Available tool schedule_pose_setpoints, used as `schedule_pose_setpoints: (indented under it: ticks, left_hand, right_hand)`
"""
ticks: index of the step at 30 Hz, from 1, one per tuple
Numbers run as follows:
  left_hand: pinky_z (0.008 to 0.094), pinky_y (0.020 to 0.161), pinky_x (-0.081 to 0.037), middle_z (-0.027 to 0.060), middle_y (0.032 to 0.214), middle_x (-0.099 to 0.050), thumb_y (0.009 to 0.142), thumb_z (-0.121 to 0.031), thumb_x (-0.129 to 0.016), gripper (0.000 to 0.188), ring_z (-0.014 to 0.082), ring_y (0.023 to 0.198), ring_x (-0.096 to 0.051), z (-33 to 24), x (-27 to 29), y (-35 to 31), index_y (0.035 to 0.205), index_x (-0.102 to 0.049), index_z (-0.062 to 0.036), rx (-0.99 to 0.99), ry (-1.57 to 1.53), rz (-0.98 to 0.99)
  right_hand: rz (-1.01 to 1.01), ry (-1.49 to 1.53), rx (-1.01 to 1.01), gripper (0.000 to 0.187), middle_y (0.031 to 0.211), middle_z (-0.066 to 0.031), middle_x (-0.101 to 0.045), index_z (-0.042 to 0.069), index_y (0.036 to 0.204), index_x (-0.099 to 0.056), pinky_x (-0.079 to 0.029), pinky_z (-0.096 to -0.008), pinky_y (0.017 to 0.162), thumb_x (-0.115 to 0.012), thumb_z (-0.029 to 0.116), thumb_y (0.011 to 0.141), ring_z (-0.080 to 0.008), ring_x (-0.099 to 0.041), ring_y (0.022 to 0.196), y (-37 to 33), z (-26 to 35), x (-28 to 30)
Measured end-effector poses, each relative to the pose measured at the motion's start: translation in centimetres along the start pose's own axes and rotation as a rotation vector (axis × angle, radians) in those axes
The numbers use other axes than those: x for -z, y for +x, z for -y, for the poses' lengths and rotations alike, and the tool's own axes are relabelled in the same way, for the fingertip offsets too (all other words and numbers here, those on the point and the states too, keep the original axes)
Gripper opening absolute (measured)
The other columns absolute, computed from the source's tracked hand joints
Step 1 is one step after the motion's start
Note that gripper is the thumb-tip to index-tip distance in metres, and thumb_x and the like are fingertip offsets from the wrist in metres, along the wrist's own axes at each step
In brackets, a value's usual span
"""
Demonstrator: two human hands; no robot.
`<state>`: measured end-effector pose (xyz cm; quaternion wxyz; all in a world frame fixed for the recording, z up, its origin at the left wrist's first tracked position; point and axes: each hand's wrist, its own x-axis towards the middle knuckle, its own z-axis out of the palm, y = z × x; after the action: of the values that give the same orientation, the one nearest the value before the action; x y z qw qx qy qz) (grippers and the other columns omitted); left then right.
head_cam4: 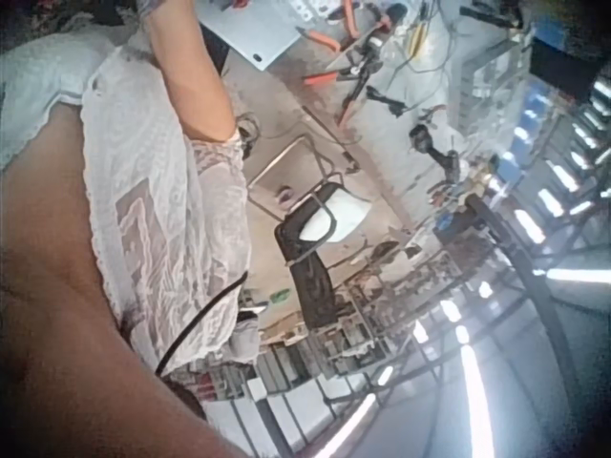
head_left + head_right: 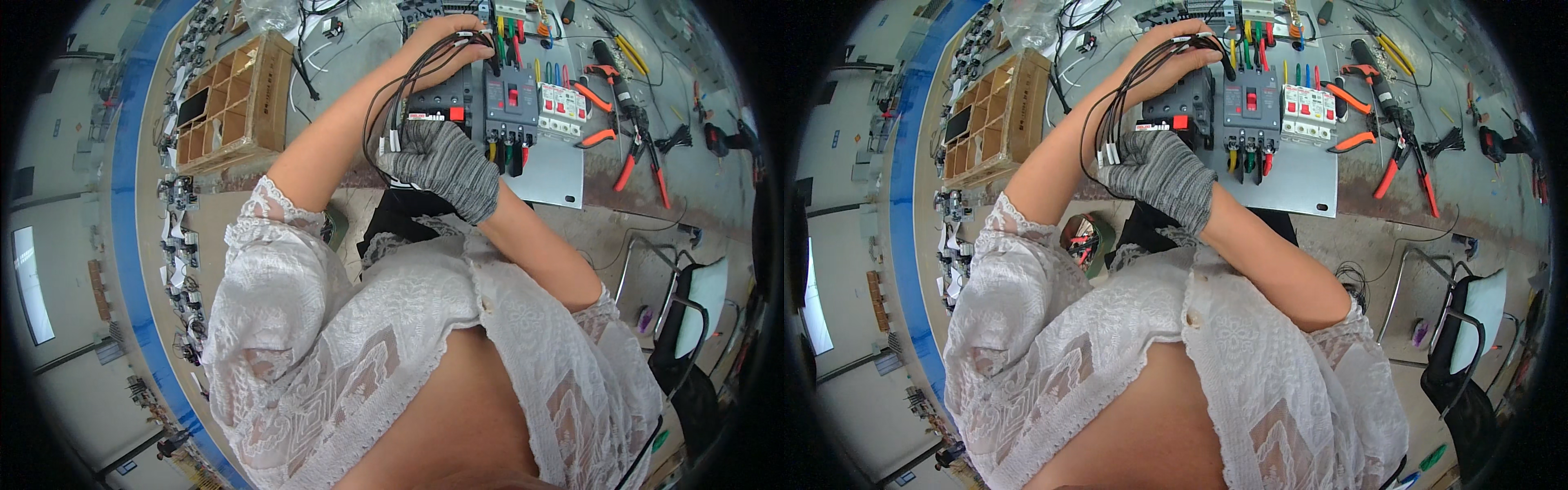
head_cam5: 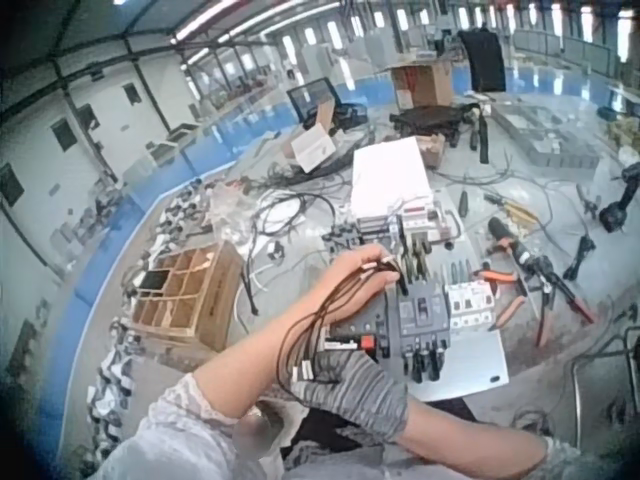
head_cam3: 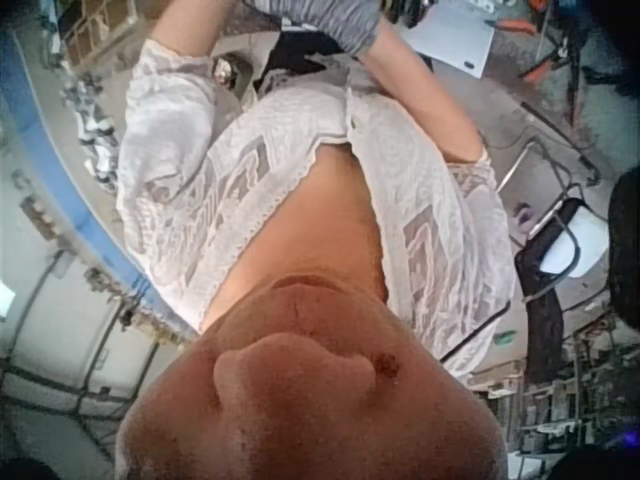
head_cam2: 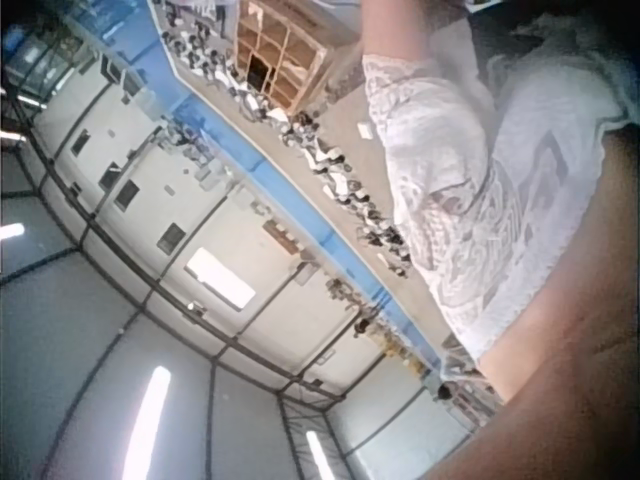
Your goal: The person connects black wires to terminals on an electrical control box. They strip wire ends, insert them into terminal blocks, and tighten screws to secure the connections. The person also handles a white paper document and various tools on the workbench.
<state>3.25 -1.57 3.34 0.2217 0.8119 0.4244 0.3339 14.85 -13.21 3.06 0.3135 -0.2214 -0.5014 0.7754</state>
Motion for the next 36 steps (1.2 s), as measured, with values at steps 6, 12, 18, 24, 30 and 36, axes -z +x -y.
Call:
schedule_pose_setpoints:
  ticks: [6,12,18,24,30,36]
  left_hand:
    - [0.0254,0.069,-0.045,0.0021,0.078,-0.06,0.086,-0.024,-0.066,0.022,0.0106,0.073,-0.054,-0.2,0.2,0.1,0.1,-0.063,-0.0073,0.013,-0.009,0.003]
    - [0.0216,0.07,-0.045,0.0008,0.082,-0.063,0.086,-0.022,-0.066,0.02,0.0077,0.076,-0.056,-2.5,0.5,-0.1,0.101,-0.065,-0.0092,0.274,-0.044,0.054]
    - [0.0253,0.073,-0.044,0.0017,0.087,-0.062,0.087,-0.022,-0.064,0.019,0.014,0.079,-0.056,-2.3,3.0,-1.9,0.099,-0.063,-0.0072,-0.017,-0.115,-0.024]
    - [0.0229,0.07,-0.043,-0.0005,0.084,-0.059,0.086,-0.018,-0.066,0.019,0.0075,0.076,-0.053,-7.5,7.1,-11.3,0.095,-0.062,-0.0025,0.637,-0.47,-0.197]
    - [0.0192,0.07,-0.04,-0.0041,0.079,-0.054,0.086,-0.011,-0.067,0.012,0.0044,0.075,-0.048,-9.5,4.2,-15.4,0.088,-0.058,-0.0033,0.723,-0.604,-0.078]
    - [0.0204,0.065,-0.044,-0.002,0.075,-0.059,0.089,-0.016,-0.065,0.013,0.0062,0.068,-0.054,-9.1,3.4,-15.2,0.085,-0.058,-0.0049,0.775,-0.711,-0.118]
  right_hand:
    - [0.01,-0.155,0.036,0.013,0.077,-0.0057,-0.067,-0.001,0.088,-0.062,-0.049,-0.0266,0.066,-0.067,0.008,0.079,-0.0116,-0.061,0.071,0.1,-0.3,0.4]
    - [-0.029,-0.316,0.027,0.02,0.078,-0.0025,-0.066,-0.002,0.096,-0.062,-0.05,-0.0275,0.069,-0.066,0.013,0.083,-0.009,-0.057,0.072,-0.6,-0.7,1.1]
    - [-0.024,-0.462,0.088,0.02,0.075,-0.0057,-0.067,-0.001,0.097,-0.063,-0.05,-0.027,0.068,-0.066,0.01,0.081,-0.01,-0.058,0.069,-1.4,1.8,0.9]
    - [-0.027,-0.417,0.047,0.02,0.074,-0.004,-0.065,0.0,0.098,-0.062,-0.049,-0.0271,0.068,-0.066,0.01,0.081,-0.01,-0.057,0.069,-1.0,-0.2,1.7]
    - [0.037,-0.376,0.044,0.026,0.085,-0.0105,-0.07,0.004,0.101,-0.064,-0.051,-0.0297,0.073,-0.07,0.017,0.079,-0.0168,-0.063,0.075,-1.3,0.4,1.7]
    - [0.08,-0.318,-0.021,0.031,0.096,-0.0052,-0.07,0.0,0.111,-0.063,-0.05,-0.0265,0.08,-0.069,0.008,0.082,-0.0087,-0.061,0.088,-1.8,0.0,2.7]
